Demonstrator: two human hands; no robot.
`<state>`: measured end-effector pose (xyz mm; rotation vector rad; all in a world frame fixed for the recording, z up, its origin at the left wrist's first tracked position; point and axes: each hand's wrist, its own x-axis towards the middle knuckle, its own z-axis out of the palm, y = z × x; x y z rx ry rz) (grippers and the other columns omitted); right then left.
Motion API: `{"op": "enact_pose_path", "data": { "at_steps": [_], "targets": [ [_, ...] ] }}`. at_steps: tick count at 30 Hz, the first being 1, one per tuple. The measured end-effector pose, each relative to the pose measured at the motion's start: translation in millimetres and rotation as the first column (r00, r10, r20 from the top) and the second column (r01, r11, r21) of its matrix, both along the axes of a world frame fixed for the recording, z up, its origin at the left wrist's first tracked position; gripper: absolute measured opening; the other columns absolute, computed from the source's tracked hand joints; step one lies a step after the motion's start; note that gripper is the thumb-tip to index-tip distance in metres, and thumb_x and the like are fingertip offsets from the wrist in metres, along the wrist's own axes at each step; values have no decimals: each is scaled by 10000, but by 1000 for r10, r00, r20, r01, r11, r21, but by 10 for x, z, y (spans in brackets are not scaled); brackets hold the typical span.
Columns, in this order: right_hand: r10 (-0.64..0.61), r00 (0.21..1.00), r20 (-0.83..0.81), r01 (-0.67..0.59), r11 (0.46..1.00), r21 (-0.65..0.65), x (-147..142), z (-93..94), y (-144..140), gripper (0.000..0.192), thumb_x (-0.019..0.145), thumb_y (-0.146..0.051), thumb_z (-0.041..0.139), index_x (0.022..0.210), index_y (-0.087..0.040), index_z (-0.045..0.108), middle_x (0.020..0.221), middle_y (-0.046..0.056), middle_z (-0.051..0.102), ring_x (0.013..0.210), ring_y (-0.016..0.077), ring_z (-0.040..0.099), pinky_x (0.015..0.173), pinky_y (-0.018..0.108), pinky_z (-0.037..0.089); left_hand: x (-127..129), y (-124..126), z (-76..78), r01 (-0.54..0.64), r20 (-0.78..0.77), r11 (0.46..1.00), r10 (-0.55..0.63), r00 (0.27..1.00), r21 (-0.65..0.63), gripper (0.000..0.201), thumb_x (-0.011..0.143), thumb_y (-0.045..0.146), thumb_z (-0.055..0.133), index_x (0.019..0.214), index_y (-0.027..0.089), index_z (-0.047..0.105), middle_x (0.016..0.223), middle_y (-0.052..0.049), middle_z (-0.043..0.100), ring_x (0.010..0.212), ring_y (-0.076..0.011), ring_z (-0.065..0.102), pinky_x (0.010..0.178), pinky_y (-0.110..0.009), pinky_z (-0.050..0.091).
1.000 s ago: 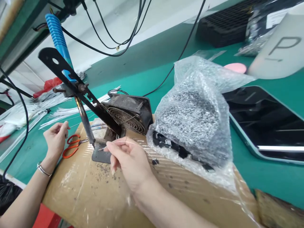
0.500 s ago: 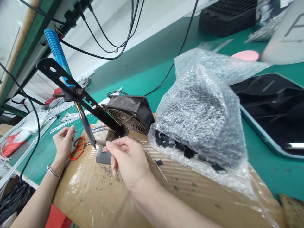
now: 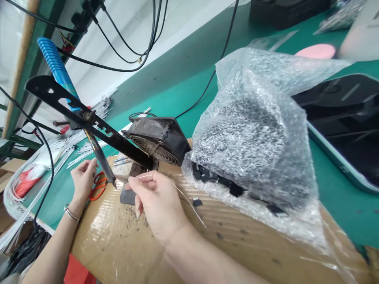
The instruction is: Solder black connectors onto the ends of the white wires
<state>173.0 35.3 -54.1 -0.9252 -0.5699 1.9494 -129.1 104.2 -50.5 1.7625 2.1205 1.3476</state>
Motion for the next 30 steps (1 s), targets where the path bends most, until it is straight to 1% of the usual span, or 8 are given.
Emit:
{"op": "enact_pose_path", "data": {
  "at_steps": [6, 10, 14, 19, 23, 26, 30],
  "targets": [
    [4, 1000, -11, -4, 1000, 3, -12, -2, -1, 173, 887, -267, 704, 778, -166, 616, 399, -82, 498, 368, 61, 417, 446, 209, 281, -80, 14, -31, -24, -20, 998, 23, 1000, -51, 242, 1010, 346, 666, 912, 125, 656, 736, 34, 613, 534, -77, 542, 492, -200, 482],
    [5, 1000, -31, -5, 1000, -2, -17, 2, 4, 174, 880, -265, 707, 769, -167, 617, 397, -81, 498, 362, 62, 418, 443, 206, 292, -99, 16, -40, -35, -24, 997, 34, 999, -71, 232, 1013, 354, 660, 986, 124, 672, 824, 3, 662, 614, -102, 611, 550, -230, 539],
    [-1, 999, -54, 2, 1000, 13, -7, -6, 13, 181, 870, -270, 720, 755, -172, 619, 397, -75, 496, 365, 63, 412, 438, 210, 272, -98, 11, -36, -37, -26, 996, 35, 999, -84, 231, 1011, 355, 662, 1031, 126, 679, 888, -17, 686, 676, -122, 648, 599, -257, 572],
    [-10, 996, -93, 11, 1000, 19, -10, -30, 12, 201, 847, -285, 748, 733, -184, 617, 402, -71, 497, 365, 70, 414, 432, 219, 291, -100, 10, -33, -28, -18, 996, 27, 999, -80, 231, 1010, 348, 665, 1073, 126, 680, 937, -31, 701, 721, -137, 674, 632, -276, 594],
    [6, 998, -59, -6, 1000, 3, -9, -12, 8, 192, 867, -272, 726, 741, -178, 615, 394, -74, 492, 369, 67, 418, 440, 209, 304, -98, 10, -30, -39, -12, 995, 38, 999, -91, 252, 1009, 353, 664, 1129, 132, 679, 1026, -56, 712, 815, -168, 701, 707, -322, 618],
    [13, 999, -38, -13, 1000, 5, -6, 8, 13, 193, 867, -277, 728, 748, -175, 617, 389, -75, 490, 370, 66, 413, 433, 210, 270, -91, 8, -23, -56, -11, 992, 55, 998, -111, 288, 1008, 362, 662, 1190, 139, 671, 1119, -79, 709, 914, -202, 711, 784, -374, 627],
    [5, 999, -38, -5, 1000, 2, -12, 16, 19, 195, 875, -261, 717, 736, -180, 607, 375, -76, 481, 371, 70, 413, 433, 211, 266, -81, 11, -19, -73, -9, 989, 72, 997, -129, 304, 1007, 363, 663, 1216, 143, 664, 1156, -87, 704, 949, -213, 711, 811, -393, 626]
  ]
}}
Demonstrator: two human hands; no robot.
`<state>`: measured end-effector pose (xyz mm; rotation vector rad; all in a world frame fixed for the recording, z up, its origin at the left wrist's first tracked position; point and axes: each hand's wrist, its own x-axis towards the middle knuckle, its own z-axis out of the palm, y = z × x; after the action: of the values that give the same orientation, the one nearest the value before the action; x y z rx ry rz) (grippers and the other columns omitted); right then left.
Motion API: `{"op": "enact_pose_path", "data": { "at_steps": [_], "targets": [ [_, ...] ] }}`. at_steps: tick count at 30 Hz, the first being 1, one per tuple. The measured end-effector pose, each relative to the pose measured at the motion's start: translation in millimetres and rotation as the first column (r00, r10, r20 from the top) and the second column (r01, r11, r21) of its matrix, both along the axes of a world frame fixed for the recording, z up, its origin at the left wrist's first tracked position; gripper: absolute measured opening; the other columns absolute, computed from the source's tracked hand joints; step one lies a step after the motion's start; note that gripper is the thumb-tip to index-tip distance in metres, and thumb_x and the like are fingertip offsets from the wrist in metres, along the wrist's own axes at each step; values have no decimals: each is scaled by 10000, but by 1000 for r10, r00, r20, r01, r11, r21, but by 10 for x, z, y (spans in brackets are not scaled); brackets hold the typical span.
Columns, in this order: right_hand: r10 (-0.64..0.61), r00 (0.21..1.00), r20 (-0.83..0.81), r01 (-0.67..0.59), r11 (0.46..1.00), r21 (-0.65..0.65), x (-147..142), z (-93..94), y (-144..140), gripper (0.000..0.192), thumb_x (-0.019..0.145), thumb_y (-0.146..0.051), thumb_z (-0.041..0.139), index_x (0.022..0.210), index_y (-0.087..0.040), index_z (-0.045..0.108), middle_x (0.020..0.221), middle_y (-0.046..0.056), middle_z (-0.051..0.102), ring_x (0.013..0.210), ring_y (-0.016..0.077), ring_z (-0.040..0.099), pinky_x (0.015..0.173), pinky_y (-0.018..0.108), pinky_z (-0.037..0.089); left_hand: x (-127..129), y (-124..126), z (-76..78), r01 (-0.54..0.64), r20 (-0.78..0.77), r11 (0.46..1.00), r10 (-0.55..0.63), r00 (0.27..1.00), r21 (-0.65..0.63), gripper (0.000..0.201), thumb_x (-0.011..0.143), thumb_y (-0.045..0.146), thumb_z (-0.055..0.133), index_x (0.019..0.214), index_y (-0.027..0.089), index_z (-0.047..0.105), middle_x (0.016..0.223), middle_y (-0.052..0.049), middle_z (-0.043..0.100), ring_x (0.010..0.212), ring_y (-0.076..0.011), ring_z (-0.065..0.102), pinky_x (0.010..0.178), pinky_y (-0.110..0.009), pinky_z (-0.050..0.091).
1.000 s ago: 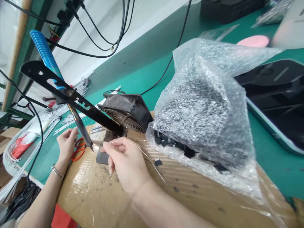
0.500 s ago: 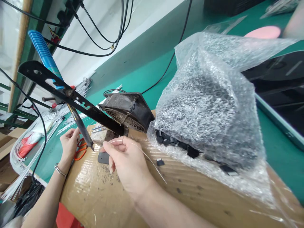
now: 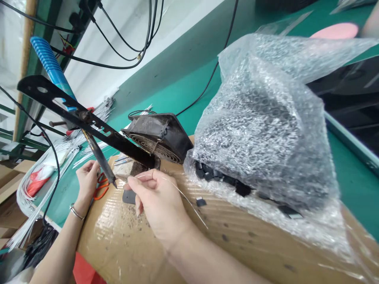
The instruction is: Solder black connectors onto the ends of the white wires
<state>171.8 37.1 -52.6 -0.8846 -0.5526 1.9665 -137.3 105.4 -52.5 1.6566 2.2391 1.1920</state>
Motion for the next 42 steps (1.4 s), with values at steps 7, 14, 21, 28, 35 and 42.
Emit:
{"op": "enact_pose_path", "data": {
  "at_steps": [7, 14, 21, 28, 35, 42],
  "targets": [
    [-11, 999, -34, 11, 1000, -4, 24, 14, -14, 192, 881, -233, 723, 731, -174, 619, 402, -63, 515, 377, 66, 416, 443, 208, 294, 9, 1, -5, -4, -2, 1000, 4, 1000, -4, 298, 1008, 370, 661, 1196, 140, 671, 1133, -81, 708, 932, -210, 712, 800, -385, 626],
    [-21, 998, -54, 22, 1000, 21, 2, -41, -2, 190, 858, -260, 742, 726, -184, 628, 414, -66, 511, 383, 76, 420, 449, 224, 305, -3, 5, -14, 24, 0, 1000, -24, 1000, 14, 296, 1005, 360, 666, 1206, 142, 668, 1145, -83, 706, 941, -212, 712, 803, -386, 628],
    [-22, 999, -37, 23, 1000, 19, 7, -30, -13, 182, 868, -247, 740, 741, -178, 629, 423, -62, 527, 389, 71, 426, 449, 220, 292, -5, 6, -10, 29, 9, 1000, -29, 1000, 1, 312, 1005, 365, 665, 1226, 145, 664, 1177, -90, 701, 975, -225, 711, 829, -405, 626],
    [-25, 999, -43, 24, 1000, -17, 4, 1, 6, 203, 867, -220, 731, 701, -172, 623, 441, -48, 554, 374, 64, 419, 451, 217, 309, -4, 2, -1, 53, 14, 999, -53, 998, 7, 290, 1006, 363, 665, 1191, 140, 672, 1121, -77, 709, 914, -205, 713, 780, -371, 629],
    [-13, 1000, -28, 12, 1000, -27, 8, 22, 1, 221, 886, -198, 723, 689, -168, 628, 408, -63, 512, 372, 63, 410, 452, 215, 304, -18, 14, -3, 56, 12, 998, -56, 998, 2, 275, 1006, 360, 665, 1171, 140, 675, 1088, -69, 711, 877, -191, 710, 750, -351, 628],
    [-1, 1000, 15, 2, 998, -68, 8, 100, 44, 231, 909, -163, 719, 703, -158, 614, 389, -73, 503, 371, 52, 409, 442, 196, 283, -37, 21, -8, 28, 8, 999, -28, 1000, -25, 301, 1006, 371, 663, 1206, 146, 670, 1150, -83, 706, 946, -216, 712, 809, -390, 628]
  ]
}}
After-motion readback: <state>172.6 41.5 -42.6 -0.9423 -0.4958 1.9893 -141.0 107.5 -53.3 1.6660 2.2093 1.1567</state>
